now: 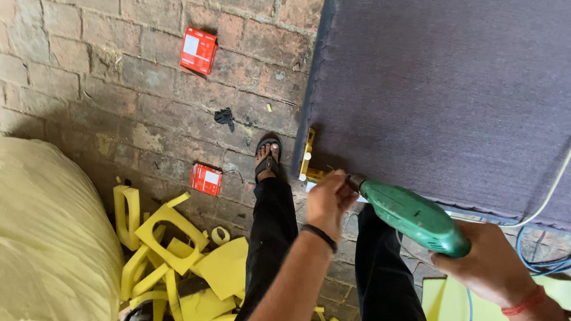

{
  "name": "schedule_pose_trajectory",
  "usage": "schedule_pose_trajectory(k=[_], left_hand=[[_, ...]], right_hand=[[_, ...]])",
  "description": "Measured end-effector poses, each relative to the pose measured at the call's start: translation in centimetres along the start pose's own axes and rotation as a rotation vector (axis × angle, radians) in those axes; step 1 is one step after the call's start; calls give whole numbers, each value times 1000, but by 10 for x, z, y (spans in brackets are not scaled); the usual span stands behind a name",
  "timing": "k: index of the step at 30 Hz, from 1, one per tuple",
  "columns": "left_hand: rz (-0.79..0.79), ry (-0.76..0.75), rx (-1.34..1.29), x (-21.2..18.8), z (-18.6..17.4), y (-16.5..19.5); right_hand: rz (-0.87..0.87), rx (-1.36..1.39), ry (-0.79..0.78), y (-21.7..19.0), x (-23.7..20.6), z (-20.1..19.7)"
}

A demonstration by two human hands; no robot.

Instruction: The person uses a corded electric drill to fasten four gold corner brackets to the underside of a grey upholstered cushion. They position each bracket, drive screws into the corners, and then flip the cushion upright to show the finished assembly.

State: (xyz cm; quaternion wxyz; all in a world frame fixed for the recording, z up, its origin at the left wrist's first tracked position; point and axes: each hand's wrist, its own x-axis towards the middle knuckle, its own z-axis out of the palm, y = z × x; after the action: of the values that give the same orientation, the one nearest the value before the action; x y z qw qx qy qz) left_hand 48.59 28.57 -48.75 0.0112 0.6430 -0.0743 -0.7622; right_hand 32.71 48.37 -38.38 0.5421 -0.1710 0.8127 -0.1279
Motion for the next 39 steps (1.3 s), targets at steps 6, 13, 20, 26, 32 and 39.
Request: schedule_pose_trajectory(k=[6,13,20,26,32,39], left_hand=[[10,42,200,-26,31,-5],[64,73,442,-29,33,6],[242,103,973,-10,-9,45],[423,53,1703,2,-35,72],[385,-18,1678,9,-47,82],[351,-77,1631,10,-51,85]], right_hand=[[-725,-749,-71,3,35,-10],[-13,-309,-331,2,86,-51],[15,-208,-329,-21,106,-68],[55,-153,-376,-83,105,-59],[41,-251,-392,-108,101,-56],[-22,-474,-365,-143,91,-58]])
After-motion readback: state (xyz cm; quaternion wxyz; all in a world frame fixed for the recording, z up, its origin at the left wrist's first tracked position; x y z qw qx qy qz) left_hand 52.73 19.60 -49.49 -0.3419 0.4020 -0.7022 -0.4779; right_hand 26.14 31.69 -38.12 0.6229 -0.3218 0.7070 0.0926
